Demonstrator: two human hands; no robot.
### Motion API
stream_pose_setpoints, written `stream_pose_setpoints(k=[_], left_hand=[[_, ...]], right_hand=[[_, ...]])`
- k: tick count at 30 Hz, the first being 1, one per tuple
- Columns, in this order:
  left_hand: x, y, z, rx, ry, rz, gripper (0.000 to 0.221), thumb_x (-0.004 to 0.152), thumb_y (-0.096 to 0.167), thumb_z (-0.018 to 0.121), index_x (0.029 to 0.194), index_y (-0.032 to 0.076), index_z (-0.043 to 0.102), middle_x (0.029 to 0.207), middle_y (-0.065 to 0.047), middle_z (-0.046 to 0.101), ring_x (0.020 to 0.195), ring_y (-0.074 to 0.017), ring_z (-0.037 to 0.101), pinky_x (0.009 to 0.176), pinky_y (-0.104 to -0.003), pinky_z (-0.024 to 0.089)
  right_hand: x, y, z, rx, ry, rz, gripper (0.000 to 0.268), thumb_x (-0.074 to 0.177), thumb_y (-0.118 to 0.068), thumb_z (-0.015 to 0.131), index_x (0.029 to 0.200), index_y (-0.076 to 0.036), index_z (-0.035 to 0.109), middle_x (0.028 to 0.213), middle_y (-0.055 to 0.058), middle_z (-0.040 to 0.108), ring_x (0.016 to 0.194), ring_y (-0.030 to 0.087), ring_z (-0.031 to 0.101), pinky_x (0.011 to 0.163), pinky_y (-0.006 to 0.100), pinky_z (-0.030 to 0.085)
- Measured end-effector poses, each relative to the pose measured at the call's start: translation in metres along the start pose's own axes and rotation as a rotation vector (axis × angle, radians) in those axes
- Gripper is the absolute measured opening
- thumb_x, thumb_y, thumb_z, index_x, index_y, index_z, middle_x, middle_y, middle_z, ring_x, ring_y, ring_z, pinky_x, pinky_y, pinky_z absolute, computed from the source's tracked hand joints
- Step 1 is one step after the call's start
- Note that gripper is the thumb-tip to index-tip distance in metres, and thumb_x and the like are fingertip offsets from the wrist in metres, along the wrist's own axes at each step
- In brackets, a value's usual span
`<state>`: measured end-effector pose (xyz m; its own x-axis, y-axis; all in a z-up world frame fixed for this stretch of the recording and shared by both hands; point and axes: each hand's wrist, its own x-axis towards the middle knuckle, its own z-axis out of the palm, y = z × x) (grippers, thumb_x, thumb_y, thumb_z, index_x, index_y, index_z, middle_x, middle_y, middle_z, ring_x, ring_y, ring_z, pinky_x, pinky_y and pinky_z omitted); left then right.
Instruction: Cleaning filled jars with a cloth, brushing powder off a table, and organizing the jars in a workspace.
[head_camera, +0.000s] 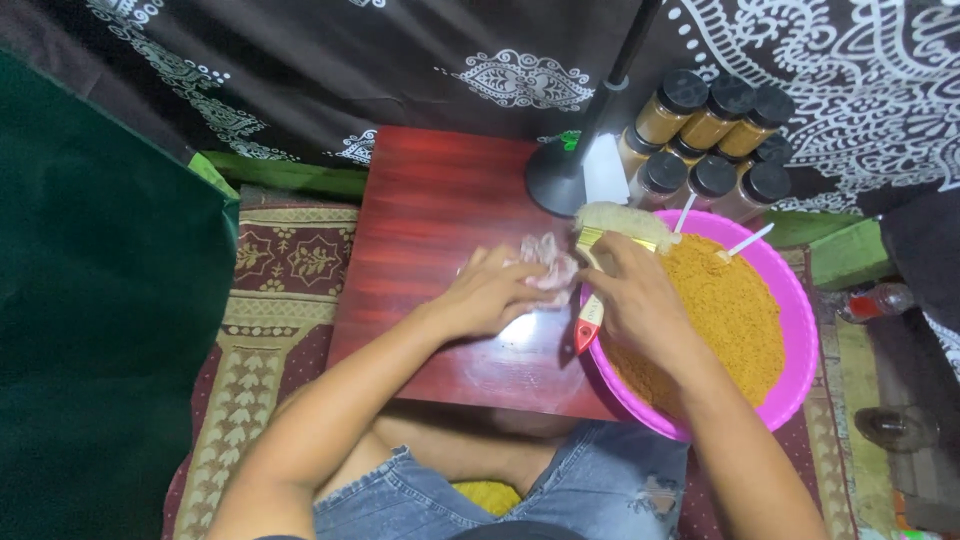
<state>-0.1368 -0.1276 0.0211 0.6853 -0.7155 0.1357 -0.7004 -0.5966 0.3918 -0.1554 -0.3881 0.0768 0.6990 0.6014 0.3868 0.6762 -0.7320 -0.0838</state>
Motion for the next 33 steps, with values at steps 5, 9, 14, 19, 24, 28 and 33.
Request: stream_pose_setpoints(k=[5,9,14,19,24,28,33], left_hand=[[-0.028,0.008,0.008,0.012,0.020,0.060,0.029,0.096,0.036,0.061,0.122,0.037,0.073,0.141,0.004,0.063,0.128,-0.0316,0.049,0.095,-0.047,0.037],[-0.012,-0.008,0.008,0.101,0.148,0.022,0.036,0.105,0.042,0.045,0.131,0.033,0.068,0.140,-0.002,0.060,0.127,-0.0322,0.051,0.090,-0.046,0.040],[0.033,-0.043,-0.023,0.239,0.108,-0.198,0.034,0.104,0.045,0.047,0.127,0.034,0.070,0.143,-0.008,0.059,0.125,-0.0400,0.054,0.087,-0.055,0.044],[0.058,-0.102,-0.019,0.269,0.197,-0.365,0.029,0.104,0.039,0.053,0.117,0.028,0.076,0.150,-0.006,0.053,0.133,-0.0361,0.048,0.093,-0.054,0.041],[0.058,-0.158,-0.026,0.376,0.320,-0.571,0.029,0.104,0.034,0.058,0.131,0.030,0.068,0.140,-0.008,0.055,0.125,-0.0371,0.048,0.088,-0.055,0.042],[0.047,-0.151,-0.025,0.370,0.331,-0.681,0.032,0.105,0.032,0.055,0.135,0.028,0.065,0.144,-0.008,0.050,0.126,-0.0362,0.045,0.089,-0.053,0.040],[0.034,-0.097,-0.042,0.282,0.235,-0.678,0.031,0.104,0.027,0.053,0.131,0.031,0.068,0.134,-0.005,0.054,0.119,-0.0354,0.046,0.089,-0.052,0.039]], right_hand=[[0.003,-0.002,-0.004,0.006,0.026,-0.018,0.013,0.099,-0.011,0.056,0.099,-0.012,0.069,0.118,0.014,0.057,0.112,0.040,0.061,0.084,0.047,0.049],[0.002,-0.001,0.001,0.001,0.033,-0.012,0.015,0.099,-0.010,0.055,0.101,-0.012,0.070,0.119,0.015,0.059,0.113,0.041,0.061,0.085,0.048,0.050],[0.000,-0.003,0.001,-0.011,0.024,0.025,0.012,0.096,-0.008,0.058,0.098,-0.012,0.070,0.116,0.014,0.059,0.112,0.039,0.062,0.086,0.046,0.050],[0.001,-0.002,0.003,-0.017,0.014,0.016,0.011,0.095,-0.007,0.060,0.095,-0.011,0.071,0.116,0.013,0.060,0.114,0.038,0.063,0.087,0.045,0.050],[0.002,-0.006,-0.002,-0.010,-0.001,0.018,0.012,0.096,-0.009,0.060,0.097,-0.012,0.071,0.116,0.014,0.059,0.115,0.039,0.062,0.089,0.046,0.051],[0.004,-0.007,-0.006,0.000,-0.020,0.018,0.013,0.095,-0.007,0.060,0.097,-0.013,0.071,0.115,0.014,0.060,0.115,0.038,0.062,0.090,0.045,0.051],[0.005,-0.009,-0.008,-0.006,-0.015,0.027,0.011,0.094,-0.010,0.062,0.097,-0.012,0.072,0.116,0.014,0.060,0.115,0.038,0.062,0.091,0.046,0.051]])
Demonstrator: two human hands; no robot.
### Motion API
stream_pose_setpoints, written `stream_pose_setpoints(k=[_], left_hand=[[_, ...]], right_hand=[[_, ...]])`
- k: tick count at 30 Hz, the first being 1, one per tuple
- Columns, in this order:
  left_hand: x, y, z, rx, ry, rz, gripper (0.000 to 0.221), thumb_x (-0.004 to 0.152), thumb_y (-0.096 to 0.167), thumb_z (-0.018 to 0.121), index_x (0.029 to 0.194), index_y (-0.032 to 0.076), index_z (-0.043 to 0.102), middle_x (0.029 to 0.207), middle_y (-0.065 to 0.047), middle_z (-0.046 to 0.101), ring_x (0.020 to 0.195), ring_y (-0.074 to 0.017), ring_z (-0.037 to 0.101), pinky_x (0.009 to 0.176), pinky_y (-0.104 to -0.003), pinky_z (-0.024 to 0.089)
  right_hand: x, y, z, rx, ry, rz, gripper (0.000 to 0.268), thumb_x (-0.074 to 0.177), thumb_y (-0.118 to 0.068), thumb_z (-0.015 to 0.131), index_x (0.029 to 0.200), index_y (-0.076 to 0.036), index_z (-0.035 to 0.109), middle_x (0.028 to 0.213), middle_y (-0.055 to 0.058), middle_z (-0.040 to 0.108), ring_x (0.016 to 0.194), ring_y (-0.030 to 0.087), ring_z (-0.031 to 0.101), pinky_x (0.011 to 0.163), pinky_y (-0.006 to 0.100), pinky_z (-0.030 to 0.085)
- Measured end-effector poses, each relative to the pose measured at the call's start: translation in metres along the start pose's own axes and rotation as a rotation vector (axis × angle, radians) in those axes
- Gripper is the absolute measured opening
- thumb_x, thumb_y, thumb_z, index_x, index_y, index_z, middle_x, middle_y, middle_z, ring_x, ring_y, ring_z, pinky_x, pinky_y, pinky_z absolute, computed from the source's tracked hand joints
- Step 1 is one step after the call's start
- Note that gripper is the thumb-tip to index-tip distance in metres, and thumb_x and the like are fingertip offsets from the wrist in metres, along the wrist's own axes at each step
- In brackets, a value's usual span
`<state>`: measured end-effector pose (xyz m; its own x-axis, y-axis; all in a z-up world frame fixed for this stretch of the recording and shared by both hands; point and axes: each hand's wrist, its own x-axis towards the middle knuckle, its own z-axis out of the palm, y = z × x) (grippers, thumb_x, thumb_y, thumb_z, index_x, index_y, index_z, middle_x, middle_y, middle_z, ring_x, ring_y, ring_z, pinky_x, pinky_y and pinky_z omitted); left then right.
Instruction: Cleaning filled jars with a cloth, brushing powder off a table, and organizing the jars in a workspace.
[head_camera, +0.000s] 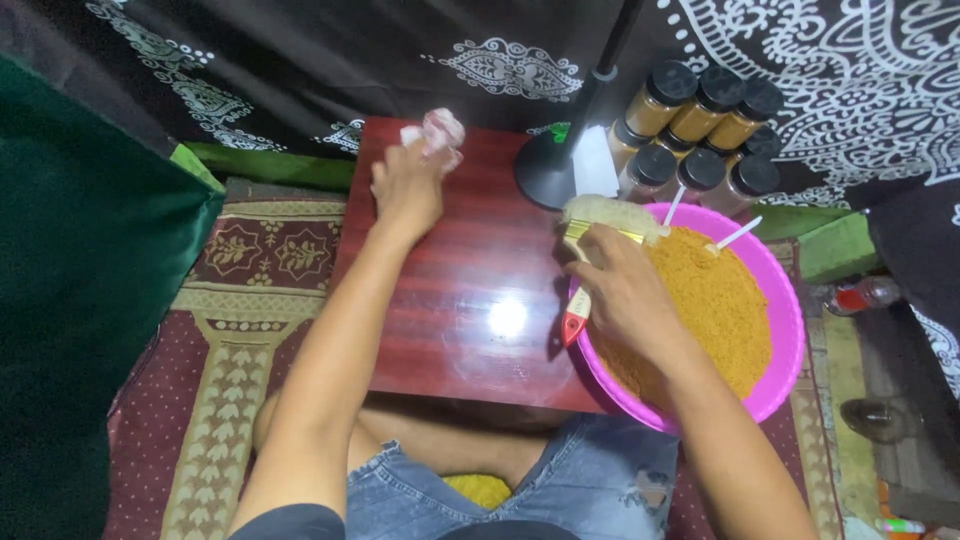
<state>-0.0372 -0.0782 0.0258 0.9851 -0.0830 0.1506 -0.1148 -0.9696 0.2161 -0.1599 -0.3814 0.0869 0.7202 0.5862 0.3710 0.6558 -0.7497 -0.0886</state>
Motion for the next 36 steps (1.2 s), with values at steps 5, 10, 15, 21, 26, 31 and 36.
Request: stream_pose_setpoints(k=[5,10,15,21,26,31,36], left_hand=[[-0.036,0.068,0.015,-0.105,-0.014,0.258,0.028,0.100,0.025,0.055,0.120,0.023,0.074,0.132,-0.007,0.060,0.117,-0.0345,0.051,0.084,-0.049,0.042],[-0.042,0.089,0.034,-0.168,0.095,0.288,0.033,0.100,0.018,0.051,0.127,0.008,0.067,0.132,-0.019,0.057,0.113,-0.0387,0.052,0.078,-0.047,0.040],[-0.013,0.050,0.001,0.084,0.182,0.103,0.030,0.100,0.018,0.051,0.119,0.003,0.068,0.119,-0.022,0.062,0.110,-0.0427,0.052,0.081,-0.054,0.041],[0.043,-0.068,0.034,0.078,0.123,-0.282,0.042,0.096,0.017,0.058,0.137,0.010,0.059,0.141,-0.018,0.047,0.119,-0.0430,0.043,0.087,-0.054,0.039],[0.049,-0.048,0.039,0.078,0.167,-0.335,0.037,0.097,0.011,0.054,0.133,0.009,0.058,0.134,-0.016,0.046,0.117,-0.0395,0.043,0.086,-0.051,0.040],[0.039,0.044,0.012,0.062,0.127,0.060,0.025,0.095,0.022,0.059,0.110,0.012,0.076,0.113,-0.013,0.064,0.103,-0.0378,0.056,0.072,-0.050,0.047],[0.046,0.058,0.027,-0.099,0.024,0.231,0.033,0.101,0.029,0.052,0.129,0.027,0.070,0.136,-0.003,0.054,0.115,-0.0313,0.047,0.083,-0.044,0.040]], right_hand=[[-0.002,0.004,0.004,0.016,-0.014,-0.003,0.011,0.095,-0.009,0.061,0.096,-0.011,0.072,0.117,0.016,0.060,0.116,0.039,0.062,0.091,0.047,0.050],[-0.004,0.008,0.005,0.021,-0.016,-0.003,0.011,0.093,-0.009,0.062,0.097,-0.010,0.072,0.117,0.016,0.060,0.115,0.040,0.062,0.089,0.048,0.050],[0.000,0.001,-0.004,0.015,-0.005,-0.024,0.012,0.095,-0.008,0.060,0.100,-0.011,0.071,0.117,0.016,0.060,0.120,0.040,0.061,0.093,0.048,0.050],[0.000,0.001,-0.002,0.003,-0.006,-0.018,0.012,0.094,-0.008,0.062,0.099,-0.012,0.072,0.119,0.015,0.061,0.125,0.039,0.060,0.097,0.047,0.050],[-0.004,0.006,0.006,-0.001,0.005,-0.010,0.012,0.093,-0.010,0.063,0.100,-0.013,0.072,0.119,0.014,0.061,0.125,0.038,0.060,0.097,0.047,0.050],[-0.005,0.007,0.006,0.016,-0.006,-0.001,0.011,0.094,-0.010,0.063,0.099,-0.012,0.072,0.119,0.015,0.061,0.126,0.039,0.060,0.098,0.048,0.049],[-0.004,0.007,0.005,0.040,-0.019,0.014,0.011,0.094,-0.009,0.062,0.099,-0.011,0.073,0.118,0.016,0.062,0.126,0.040,0.060,0.099,0.049,0.050]])
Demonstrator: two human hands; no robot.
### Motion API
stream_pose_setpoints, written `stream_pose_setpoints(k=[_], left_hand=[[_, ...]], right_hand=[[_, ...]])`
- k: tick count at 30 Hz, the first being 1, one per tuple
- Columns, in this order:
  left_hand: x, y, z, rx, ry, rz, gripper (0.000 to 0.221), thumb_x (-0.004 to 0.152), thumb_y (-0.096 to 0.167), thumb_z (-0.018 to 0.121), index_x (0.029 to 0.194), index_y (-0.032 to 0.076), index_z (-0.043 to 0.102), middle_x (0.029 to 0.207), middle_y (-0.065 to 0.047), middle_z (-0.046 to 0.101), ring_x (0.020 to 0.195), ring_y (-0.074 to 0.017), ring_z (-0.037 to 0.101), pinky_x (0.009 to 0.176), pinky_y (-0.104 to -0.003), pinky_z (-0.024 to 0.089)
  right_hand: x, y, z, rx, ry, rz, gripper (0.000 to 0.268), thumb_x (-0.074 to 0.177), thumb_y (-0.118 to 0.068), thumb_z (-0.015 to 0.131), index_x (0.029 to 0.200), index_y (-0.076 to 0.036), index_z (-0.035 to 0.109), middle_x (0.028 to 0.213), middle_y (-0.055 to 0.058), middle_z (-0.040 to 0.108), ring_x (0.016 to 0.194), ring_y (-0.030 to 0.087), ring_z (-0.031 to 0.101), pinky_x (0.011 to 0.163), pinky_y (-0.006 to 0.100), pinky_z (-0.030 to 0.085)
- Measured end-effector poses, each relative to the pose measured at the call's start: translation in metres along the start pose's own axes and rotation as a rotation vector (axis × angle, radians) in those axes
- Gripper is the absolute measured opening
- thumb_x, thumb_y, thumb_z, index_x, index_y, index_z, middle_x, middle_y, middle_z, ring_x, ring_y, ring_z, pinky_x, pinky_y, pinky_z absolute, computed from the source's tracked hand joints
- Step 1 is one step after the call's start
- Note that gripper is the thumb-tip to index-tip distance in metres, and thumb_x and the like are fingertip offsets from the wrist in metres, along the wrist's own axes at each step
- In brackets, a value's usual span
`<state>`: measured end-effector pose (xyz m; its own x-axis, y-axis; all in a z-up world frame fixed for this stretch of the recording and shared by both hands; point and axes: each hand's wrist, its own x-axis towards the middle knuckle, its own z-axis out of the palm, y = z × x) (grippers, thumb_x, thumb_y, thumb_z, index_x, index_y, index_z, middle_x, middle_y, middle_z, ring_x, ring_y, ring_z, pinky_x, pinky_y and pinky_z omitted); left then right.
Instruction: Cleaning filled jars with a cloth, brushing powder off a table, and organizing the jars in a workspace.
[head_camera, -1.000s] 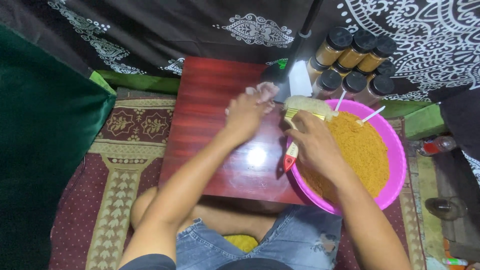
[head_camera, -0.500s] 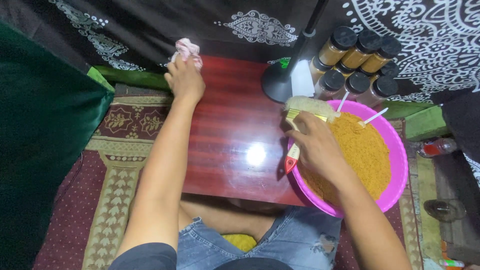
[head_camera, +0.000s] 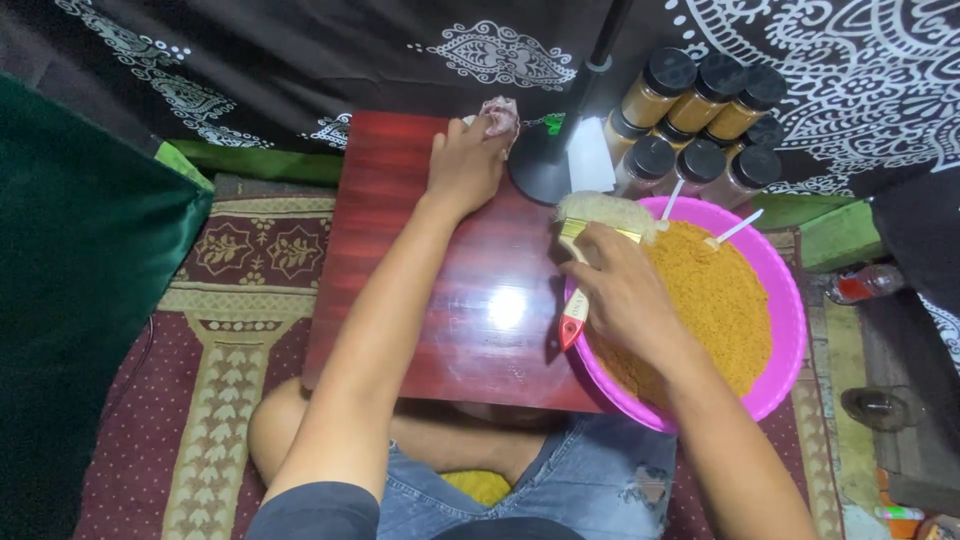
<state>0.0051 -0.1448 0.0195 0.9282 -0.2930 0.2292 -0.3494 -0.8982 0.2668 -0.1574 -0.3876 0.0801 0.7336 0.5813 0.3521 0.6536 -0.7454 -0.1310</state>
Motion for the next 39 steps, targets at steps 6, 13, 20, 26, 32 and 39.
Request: stream_pose_setpoints(k=[6,13,20,26,32,39], left_hand=[[-0.025,-0.050,-0.014,0.177,0.159,-0.133,0.024,0.097,0.032,0.064,0.117,0.027,0.076,0.114,-0.010,0.059,0.104,-0.0386,0.055,0.078,-0.050,0.046],[-0.082,-0.104,-0.038,0.151,0.195,-0.234,0.033,0.102,0.033,0.060,0.133,0.028,0.069,0.129,-0.013,0.051,0.114,-0.0404,0.048,0.083,-0.052,0.044],[-0.104,0.001,-0.021,0.093,0.030,0.061,0.027,0.096,0.027,0.061,0.119,0.029,0.075,0.123,-0.011,0.058,0.113,-0.0388,0.053,0.084,-0.054,0.044],[-0.143,0.066,-0.016,-0.176,-0.042,0.398,0.030,0.097,0.023,0.055,0.122,0.028,0.071,0.124,-0.010,0.061,0.117,-0.0367,0.055,0.086,-0.051,0.043],[-0.093,0.002,-0.036,0.015,-0.035,0.082,0.022,0.096,0.031,0.059,0.107,0.026,0.077,0.118,-0.010,0.060,0.109,-0.0388,0.053,0.082,-0.056,0.042],[-0.093,-0.112,-0.033,0.082,0.067,-0.124,0.035,0.104,0.031,0.051,0.136,0.036,0.063,0.129,-0.008,0.047,0.122,-0.0369,0.045,0.086,-0.050,0.041]], right_hand=[[0.001,0.001,0.001,-0.007,-0.011,-0.022,0.010,0.093,-0.010,0.063,0.099,-0.012,0.072,0.116,0.016,0.063,0.121,0.040,0.062,0.097,0.049,0.051],[0.002,-0.002,-0.004,-0.024,0.013,-0.048,0.010,0.093,-0.011,0.063,0.098,-0.011,0.072,0.115,0.016,0.063,0.117,0.040,0.064,0.094,0.049,0.052],[-0.001,0.000,-0.005,-0.012,-0.007,-0.045,0.010,0.092,-0.011,0.064,0.097,-0.012,0.072,0.118,0.014,0.060,0.115,0.040,0.063,0.092,0.048,0.050],[-0.006,0.006,0.002,-0.020,-0.022,-0.035,0.012,0.091,-0.011,0.066,0.100,-0.013,0.072,0.122,0.014,0.059,0.118,0.040,0.061,0.094,0.049,0.049],[-0.004,-0.001,-0.003,-0.016,-0.062,-0.010,0.016,0.091,-0.006,0.064,0.101,-0.014,0.074,0.121,0.013,0.060,0.120,0.039,0.062,0.096,0.047,0.050],[-0.001,-0.004,-0.008,-0.019,-0.034,-0.029,0.017,0.092,-0.005,0.063,0.101,-0.014,0.074,0.120,0.014,0.060,0.121,0.039,0.062,0.098,0.048,0.050]])
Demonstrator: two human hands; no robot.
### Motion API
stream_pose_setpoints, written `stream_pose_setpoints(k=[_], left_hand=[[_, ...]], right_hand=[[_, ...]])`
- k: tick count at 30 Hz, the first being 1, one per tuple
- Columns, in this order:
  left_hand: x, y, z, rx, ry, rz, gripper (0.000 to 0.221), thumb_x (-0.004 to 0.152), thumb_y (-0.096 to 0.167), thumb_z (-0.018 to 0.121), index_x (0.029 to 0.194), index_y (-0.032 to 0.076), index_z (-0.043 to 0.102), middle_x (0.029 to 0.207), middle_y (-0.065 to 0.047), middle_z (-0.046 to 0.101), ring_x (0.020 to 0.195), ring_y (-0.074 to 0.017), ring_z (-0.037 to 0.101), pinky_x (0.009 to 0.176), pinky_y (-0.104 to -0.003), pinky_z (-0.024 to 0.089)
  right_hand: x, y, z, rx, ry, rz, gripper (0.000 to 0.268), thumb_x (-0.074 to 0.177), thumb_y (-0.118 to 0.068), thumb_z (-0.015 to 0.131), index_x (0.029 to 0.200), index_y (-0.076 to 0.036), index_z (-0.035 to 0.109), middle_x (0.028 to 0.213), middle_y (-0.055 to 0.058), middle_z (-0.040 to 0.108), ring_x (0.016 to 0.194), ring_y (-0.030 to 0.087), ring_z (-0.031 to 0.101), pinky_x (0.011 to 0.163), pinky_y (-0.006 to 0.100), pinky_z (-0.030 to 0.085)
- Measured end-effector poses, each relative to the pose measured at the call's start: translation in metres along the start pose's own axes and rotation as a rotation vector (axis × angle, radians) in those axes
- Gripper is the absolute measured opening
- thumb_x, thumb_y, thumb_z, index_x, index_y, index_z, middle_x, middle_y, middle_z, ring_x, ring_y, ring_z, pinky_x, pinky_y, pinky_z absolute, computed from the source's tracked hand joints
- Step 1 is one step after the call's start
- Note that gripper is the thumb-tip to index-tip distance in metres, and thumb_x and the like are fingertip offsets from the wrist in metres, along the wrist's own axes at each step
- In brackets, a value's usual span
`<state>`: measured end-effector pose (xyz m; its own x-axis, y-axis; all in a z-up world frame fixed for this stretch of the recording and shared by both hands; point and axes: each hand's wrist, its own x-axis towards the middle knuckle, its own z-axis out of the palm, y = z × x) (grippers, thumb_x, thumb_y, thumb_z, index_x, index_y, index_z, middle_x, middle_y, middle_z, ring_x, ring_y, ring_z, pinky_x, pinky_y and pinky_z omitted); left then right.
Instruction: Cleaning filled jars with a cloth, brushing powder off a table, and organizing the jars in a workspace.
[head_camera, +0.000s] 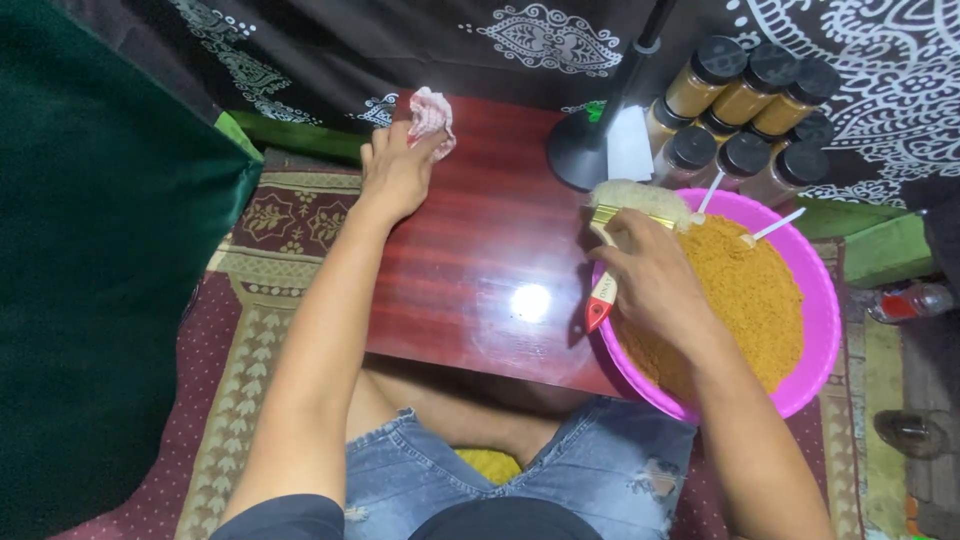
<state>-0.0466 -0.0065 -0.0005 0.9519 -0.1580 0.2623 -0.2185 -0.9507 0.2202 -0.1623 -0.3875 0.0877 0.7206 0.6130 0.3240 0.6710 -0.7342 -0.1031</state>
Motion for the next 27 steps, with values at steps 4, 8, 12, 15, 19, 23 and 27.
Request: stream_pose_setpoints(k=[4,8,12,15,19,23,27], left_hand=[[-0.053,0.000,-0.016,0.018,0.009,0.081,0.034,0.104,0.030,0.048,0.134,0.030,0.063,0.127,-0.011,0.047,0.122,-0.0374,0.045,0.087,-0.050,0.040],[-0.137,0.021,-0.050,0.050,-0.119,0.170,0.038,0.101,0.029,0.045,0.134,0.030,0.064,0.122,-0.011,0.053,0.121,-0.0361,0.047,0.090,-0.048,0.039],[-0.226,0.025,-0.037,0.009,-0.253,0.224,0.039,0.098,0.029,0.047,0.132,0.030,0.067,0.126,-0.012,0.056,0.123,-0.0347,0.046,0.094,-0.048,0.036],[-0.249,0.047,-0.059,0.037,-0.230,0.194,0.040,0.104,0.036,0.039,0.136,0.033,0.063,0.132,-0.010,0.053,0.127,-0.0314,0.045,0.096,-0.046,0.035],[-0.213,0.049,-0.040,0.049,-0.189,0.190,0.039,0.107,0.038,0.039,0.136,0.028,0.063,0.133,-0.010,0.051,0.126,-0.0322,0.044,0.093,-0.046,0.035],[-0.125,0.028,-0.019,0.067,-0.085,0.182,0.040,0.106,0.036,0.041,0.135,0.020,0.064,0.128,-0.017,0.051,0.125,-0.0411,0.043,0.090,-0.052,0.037],[-0.037,0.011,-0.001,0.071,0.093,0.135,0.040,0.106,0.034,0.047,0.139,0.016,0.063,0.140,-0.020,0.049,0.138,-0.0401,0.039,0.095,-0.053,0.039]], right_hand=[[-0.002,0.005,0.004,-0.006,0.004,-0.016,0.016,0.091,-0.006,0.063,0.101,-0.014,0.073,0.120,0.014,0.060,0.121,0.039,0.062,0.097,0.048,0.050],[-0.001,0.002,0.004,-0.028,-0.019,-0.024,0.016,0.092,-0.007,0.062,0.100,-0.015,0.074,0.120,0.013,0.061,0.122,0.038,0.062,0.097,0.047,0.050],[-0.001,-0.006,-0.001,-0.034,-0.050,-0.015,0.019,0.092,-0.006,0.060,0.102,-0.016,0.073,0.123,0.013,0.060,0.125,0.038,0.060,0.102,0.047,0.049],[0.002,-0.013,-0.010,-0.006,-0.093,0.025,0.023,0.093,-0.003,0.057,0.099,-0.016,0.074,0.121,0.014,0.062,0.125,0.037,0.062,0.101,0.046,0.049],[0.000,-0.010,-0.005,-0.019,-0.055,0.002,0.021,0.093,-0.003,0.058,0.100,-0.015,0.074,0.122,0.013,0.061,0.125,0.038,0.062,0.100,0.046,0.049],[0.001,-0.013,-0.006,-0.011,-0.034,0.002,0.023,0.094,-0.001,0.056,0.100,-0.014,0.074,0.121,0.015,0.061,0.124,0.040,0.062,0.099,0.047,0.050],[-0.001,-0.011,-0.004,-0.004,0.000,-0.015,0.021,0.094,-0.003,0.057,0.099,-0.013,0.074,0.120,0.015,0.060,0.124,0.041,0.062,0.098,0.047,0.050]])
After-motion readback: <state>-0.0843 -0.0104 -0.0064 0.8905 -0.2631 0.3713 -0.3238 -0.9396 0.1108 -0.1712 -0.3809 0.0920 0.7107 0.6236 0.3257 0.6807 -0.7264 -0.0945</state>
